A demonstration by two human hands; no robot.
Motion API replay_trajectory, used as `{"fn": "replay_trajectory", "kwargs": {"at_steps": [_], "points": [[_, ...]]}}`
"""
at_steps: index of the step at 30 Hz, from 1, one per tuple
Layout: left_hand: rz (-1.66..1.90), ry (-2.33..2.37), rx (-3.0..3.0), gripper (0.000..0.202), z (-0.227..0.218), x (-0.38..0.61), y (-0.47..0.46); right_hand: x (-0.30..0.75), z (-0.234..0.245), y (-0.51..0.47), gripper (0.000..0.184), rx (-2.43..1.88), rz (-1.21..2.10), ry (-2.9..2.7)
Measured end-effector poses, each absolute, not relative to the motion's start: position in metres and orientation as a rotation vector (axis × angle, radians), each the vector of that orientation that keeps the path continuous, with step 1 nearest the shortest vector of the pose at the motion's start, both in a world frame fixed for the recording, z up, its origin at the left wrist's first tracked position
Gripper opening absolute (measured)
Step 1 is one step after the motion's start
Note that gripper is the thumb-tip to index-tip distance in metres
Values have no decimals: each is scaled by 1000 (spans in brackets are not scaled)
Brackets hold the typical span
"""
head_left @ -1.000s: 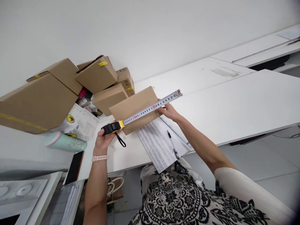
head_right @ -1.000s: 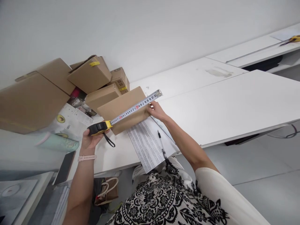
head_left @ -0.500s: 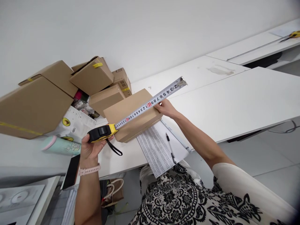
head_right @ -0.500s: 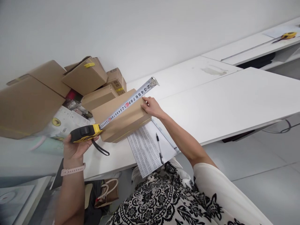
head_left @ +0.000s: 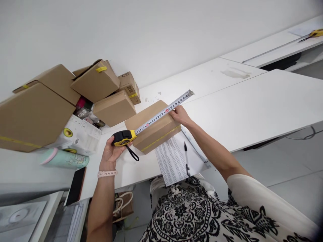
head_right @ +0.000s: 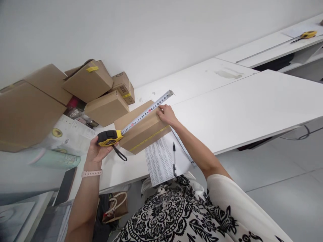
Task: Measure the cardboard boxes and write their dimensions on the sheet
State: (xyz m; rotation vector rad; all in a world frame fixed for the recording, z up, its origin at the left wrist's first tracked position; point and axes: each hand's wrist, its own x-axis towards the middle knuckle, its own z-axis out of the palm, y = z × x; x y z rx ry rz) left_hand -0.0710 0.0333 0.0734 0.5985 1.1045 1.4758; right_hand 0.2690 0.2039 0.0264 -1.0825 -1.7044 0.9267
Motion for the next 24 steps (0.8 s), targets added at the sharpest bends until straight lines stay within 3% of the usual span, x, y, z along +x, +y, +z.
{"fn": "replay_trajectory", "kwargs": {"at_steps": [4,10,24], "points": [[1436,1100,595,34,80,-55,61,281,19,213,49,-1246,885,-1555],[1474,1136,571,26,89,-45,69,286,15,217,63,-1222,1204,-1265],[1435,1387,495,18,104,-79,47,289,26,214,42,-1119,1348,-1059]]}}
